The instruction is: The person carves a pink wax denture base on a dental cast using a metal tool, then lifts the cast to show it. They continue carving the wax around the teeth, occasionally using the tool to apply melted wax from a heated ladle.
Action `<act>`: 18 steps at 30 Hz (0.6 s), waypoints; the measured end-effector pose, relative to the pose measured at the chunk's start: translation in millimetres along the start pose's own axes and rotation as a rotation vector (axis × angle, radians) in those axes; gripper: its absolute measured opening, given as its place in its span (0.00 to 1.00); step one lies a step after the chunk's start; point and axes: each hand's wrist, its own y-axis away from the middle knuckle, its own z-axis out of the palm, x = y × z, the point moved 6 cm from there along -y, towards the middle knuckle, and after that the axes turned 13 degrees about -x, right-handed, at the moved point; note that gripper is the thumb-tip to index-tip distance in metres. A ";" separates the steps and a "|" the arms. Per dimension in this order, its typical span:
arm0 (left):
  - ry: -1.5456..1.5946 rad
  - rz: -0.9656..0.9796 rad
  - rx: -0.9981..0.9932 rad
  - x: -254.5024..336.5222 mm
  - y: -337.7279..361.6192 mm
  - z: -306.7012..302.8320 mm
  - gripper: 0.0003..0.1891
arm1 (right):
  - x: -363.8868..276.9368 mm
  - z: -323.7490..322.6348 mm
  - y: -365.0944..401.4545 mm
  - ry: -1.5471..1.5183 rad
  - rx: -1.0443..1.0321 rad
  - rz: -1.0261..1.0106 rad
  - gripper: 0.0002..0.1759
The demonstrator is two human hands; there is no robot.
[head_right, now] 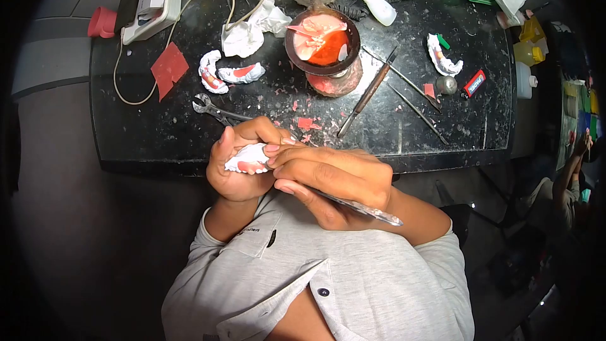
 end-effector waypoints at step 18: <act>0.279 0.048 -0.105 -5.1 -3.6 6.6 0.34 | -3.1 1.5 -2.8 -0.006 -0.015 -0.024 0.06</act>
